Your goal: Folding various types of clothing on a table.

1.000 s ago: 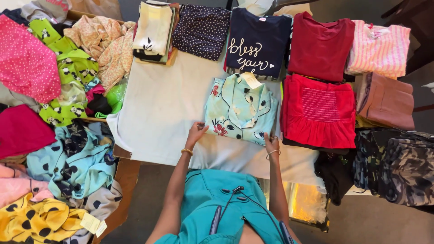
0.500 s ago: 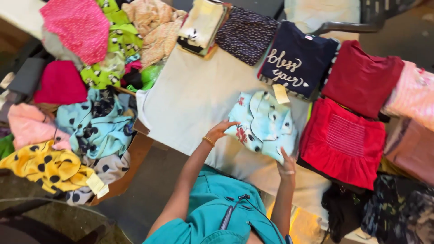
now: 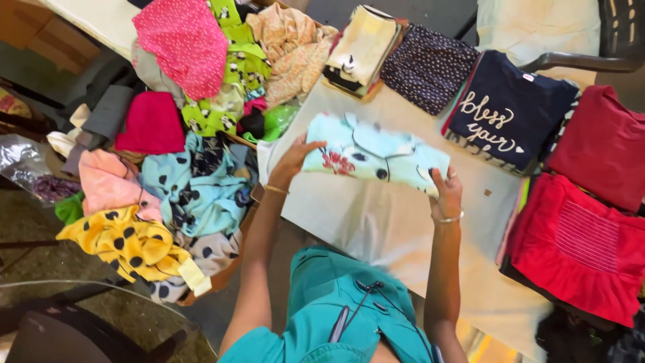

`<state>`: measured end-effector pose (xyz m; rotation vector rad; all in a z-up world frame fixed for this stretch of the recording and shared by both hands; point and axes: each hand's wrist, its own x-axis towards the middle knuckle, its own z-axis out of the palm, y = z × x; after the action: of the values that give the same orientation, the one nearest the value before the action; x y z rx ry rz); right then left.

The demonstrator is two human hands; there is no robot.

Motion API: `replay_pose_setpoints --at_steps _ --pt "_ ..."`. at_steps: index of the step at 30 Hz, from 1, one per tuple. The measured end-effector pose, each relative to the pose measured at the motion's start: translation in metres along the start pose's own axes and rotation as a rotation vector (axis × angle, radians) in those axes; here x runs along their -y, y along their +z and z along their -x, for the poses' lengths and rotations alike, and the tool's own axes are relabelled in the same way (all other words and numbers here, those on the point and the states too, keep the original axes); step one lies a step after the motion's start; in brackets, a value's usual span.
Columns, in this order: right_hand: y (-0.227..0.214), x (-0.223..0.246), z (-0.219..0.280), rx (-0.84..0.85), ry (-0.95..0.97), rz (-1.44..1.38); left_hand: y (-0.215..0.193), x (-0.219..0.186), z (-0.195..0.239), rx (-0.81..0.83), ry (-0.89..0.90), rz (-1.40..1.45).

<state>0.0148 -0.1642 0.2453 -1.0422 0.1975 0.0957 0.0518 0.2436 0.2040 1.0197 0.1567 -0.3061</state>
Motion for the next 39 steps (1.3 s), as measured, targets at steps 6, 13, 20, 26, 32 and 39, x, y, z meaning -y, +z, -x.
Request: replay_pose_setpoints --at_steps 6,13,20,26,32,39 --pt "0.044 -0.093 -0.044 0.060 -0.160 0.110 -0.106 -0.037 -0.053 0.019 0.108 -0.206" --pt "-0.038 -0.308 -0.042 -0.066 0.386 0.363 -0.251 0.083 -0.088 -0.288 -0.221 -0.474" --pt "0.014 -0.276 -0.048 -0.248 0.387 0.558 -0.223 0.069 -0.074 -0.323 -0.141 -0.786" --pt "0.036 -0.264 -0.029 -0.241 0.225 0.633 -0.227 0.052 -0.071 -0.363 -0.009 -0.573" --pt "0.001 -0.305 0.009 -0.191 0.243 0.627 -0.269 0.117 -0.031 -0.549 0.065 -0.710" --pt "-0.003 -0.303 0.017 -0.133 0.136 0.544 -0.271 0.166 0.052 -0.594 0.366 -0.862"
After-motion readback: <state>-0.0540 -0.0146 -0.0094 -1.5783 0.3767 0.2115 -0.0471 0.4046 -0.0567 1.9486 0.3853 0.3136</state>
